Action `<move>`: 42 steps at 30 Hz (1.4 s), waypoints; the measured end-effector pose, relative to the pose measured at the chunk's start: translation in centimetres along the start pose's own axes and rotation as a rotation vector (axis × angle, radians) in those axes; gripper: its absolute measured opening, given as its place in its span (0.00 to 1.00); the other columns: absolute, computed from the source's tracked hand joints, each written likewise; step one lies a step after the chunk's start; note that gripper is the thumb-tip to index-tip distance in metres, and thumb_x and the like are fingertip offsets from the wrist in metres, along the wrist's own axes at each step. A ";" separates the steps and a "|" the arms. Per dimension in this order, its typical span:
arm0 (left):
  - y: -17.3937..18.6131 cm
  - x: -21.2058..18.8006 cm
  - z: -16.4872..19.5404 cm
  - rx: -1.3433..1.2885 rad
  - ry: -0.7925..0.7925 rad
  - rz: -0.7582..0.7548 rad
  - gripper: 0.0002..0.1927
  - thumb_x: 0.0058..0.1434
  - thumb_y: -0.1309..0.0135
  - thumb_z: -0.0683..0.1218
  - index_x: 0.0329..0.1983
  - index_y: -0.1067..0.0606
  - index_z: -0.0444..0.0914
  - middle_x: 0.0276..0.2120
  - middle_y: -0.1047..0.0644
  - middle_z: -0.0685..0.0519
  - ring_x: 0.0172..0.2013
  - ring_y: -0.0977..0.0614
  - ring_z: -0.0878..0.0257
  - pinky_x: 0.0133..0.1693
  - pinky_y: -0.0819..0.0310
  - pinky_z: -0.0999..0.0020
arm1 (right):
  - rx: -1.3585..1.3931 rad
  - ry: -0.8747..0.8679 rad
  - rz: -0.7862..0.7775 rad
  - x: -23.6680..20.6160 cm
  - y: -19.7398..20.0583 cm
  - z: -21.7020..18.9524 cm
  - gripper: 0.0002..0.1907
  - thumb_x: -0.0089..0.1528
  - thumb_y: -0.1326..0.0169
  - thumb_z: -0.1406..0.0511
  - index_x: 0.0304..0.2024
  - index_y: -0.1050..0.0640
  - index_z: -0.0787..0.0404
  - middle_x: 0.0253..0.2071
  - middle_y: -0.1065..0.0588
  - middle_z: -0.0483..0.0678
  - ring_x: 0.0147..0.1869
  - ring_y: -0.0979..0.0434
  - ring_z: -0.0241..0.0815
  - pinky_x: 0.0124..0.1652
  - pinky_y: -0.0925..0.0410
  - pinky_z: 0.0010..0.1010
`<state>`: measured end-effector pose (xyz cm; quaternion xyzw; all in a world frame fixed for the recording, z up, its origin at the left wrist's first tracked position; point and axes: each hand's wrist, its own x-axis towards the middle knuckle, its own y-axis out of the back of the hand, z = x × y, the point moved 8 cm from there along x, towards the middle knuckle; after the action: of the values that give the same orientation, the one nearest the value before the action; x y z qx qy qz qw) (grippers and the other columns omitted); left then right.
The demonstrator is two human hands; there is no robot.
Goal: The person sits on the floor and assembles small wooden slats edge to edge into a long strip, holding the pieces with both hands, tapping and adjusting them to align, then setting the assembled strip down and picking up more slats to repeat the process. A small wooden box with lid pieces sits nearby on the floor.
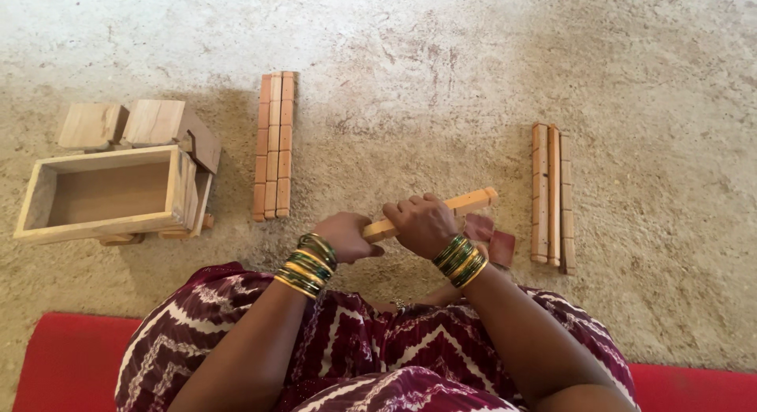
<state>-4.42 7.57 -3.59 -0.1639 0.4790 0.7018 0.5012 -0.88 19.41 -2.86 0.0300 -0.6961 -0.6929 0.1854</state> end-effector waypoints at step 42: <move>5.5 -1.7 1.1 0.495 -0.298 0.842 0.04 0.61 0.46 0.47 0.31 0.23 0.44 0.25 0.23 0.56 0.22 0.19 0.62 0.27 0.24 0.61 | 0.312 -0.484 -0.791 -3.8 -0.4 9.2 0.12 0.61 0.43 0.53 0.39 0.19 0.51 0.22 0.24 0.41 0.23 0.28 0.34 0.29 0.31 0.31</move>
<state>-8.11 7.35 0.91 0.2685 0.5788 0.7241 0.2617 -0.22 29.33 -3.76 0.1579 -0.7501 -0.5846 -0.2658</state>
